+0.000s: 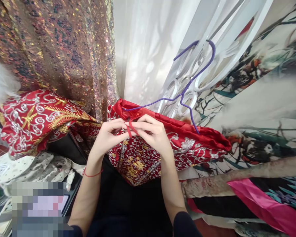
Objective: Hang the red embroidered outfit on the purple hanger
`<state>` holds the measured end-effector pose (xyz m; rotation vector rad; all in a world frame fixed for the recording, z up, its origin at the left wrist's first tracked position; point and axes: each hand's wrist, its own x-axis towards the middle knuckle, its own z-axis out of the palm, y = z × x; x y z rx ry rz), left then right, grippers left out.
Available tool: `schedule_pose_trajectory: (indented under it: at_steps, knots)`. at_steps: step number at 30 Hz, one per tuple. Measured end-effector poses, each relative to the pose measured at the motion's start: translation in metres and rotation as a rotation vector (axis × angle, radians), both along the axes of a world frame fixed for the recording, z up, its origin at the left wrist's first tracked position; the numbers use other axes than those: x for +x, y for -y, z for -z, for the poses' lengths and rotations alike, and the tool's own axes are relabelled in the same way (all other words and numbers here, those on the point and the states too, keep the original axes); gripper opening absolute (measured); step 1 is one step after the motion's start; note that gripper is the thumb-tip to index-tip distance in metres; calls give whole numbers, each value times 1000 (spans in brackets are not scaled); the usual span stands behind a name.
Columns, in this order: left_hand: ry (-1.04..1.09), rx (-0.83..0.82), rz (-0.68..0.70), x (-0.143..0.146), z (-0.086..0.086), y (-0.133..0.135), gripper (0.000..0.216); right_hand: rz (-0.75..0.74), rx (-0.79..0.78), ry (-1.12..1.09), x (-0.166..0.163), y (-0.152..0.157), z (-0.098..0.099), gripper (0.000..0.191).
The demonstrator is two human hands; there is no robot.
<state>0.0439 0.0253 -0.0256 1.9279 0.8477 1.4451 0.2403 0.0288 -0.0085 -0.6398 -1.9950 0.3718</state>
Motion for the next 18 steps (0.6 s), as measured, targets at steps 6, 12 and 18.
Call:
schedule_pose_trajectory:
  at_steps: [6, 12, 18]
  knots:
    - [-139, 43, 4, -9, -8, 5, 29, 46, 160, 280, 4, 2, 0, 27]
    - [2, -52, 30, -7, -2, 5, 28, 255, 364, 326, -11, 1, 9, 34]
    - [165, -118, -130, 0, 7, 1, 28, 378, 334, 254, -17, -6, 15, 32]
